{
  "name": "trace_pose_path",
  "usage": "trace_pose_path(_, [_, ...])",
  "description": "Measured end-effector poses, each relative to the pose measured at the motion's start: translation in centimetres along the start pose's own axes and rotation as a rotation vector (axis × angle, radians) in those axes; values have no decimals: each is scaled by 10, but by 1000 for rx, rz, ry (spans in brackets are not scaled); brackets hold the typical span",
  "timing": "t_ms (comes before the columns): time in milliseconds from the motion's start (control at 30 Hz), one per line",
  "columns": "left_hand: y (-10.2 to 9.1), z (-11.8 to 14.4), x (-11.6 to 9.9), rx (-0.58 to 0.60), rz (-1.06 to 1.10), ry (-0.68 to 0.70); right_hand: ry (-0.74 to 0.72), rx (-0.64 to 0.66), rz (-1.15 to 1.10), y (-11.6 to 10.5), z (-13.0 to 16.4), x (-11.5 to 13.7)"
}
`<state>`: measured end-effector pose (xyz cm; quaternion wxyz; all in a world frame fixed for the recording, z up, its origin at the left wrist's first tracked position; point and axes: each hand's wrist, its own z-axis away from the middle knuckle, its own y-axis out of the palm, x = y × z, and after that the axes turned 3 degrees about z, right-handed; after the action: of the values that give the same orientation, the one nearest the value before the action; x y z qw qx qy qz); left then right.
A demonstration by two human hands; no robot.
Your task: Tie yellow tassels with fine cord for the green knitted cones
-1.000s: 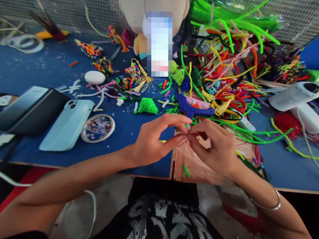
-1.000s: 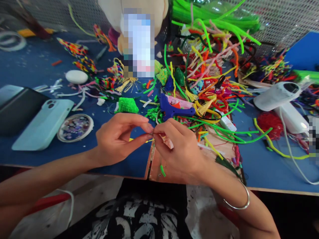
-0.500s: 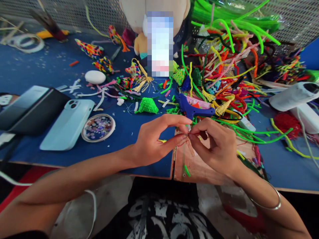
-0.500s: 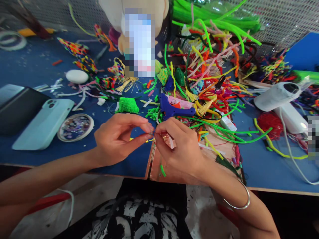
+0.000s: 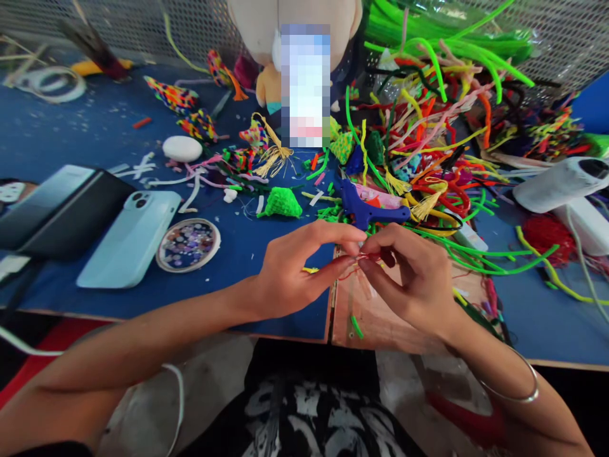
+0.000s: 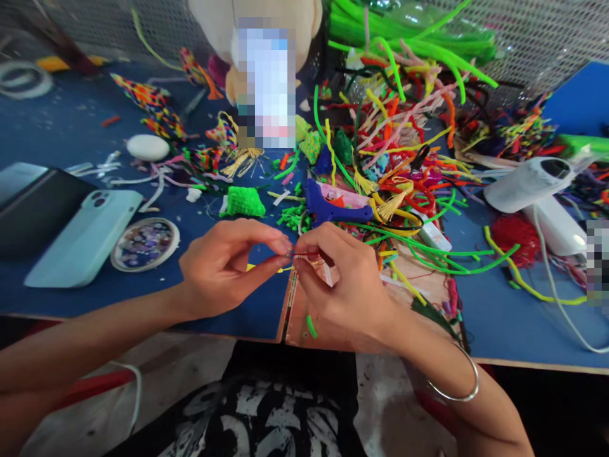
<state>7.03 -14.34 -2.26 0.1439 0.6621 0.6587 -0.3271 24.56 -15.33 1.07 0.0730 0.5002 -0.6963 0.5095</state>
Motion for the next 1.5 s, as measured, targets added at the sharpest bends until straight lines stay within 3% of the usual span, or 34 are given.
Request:
trace_pose_path(267, [0,-1,-2,14,-50,25,67,15,-64,1,-1,-1])
trace_pose_path(800, [-1,0,-2,11,-104,17,-156,-85,221,4,1,-1])
trace_pose_path(967, [-1,-3,-2,17,-122,57,-113,-118,202,4,1,0])
trace_pose_path(1300, [-2,-10,-8,71,-226,-103,-38,-144,147,5,-1,0])
trace_pose_path(1500, [-2,-10,-9,72,-231,-94,-72,-140,185,7,-1,-1])
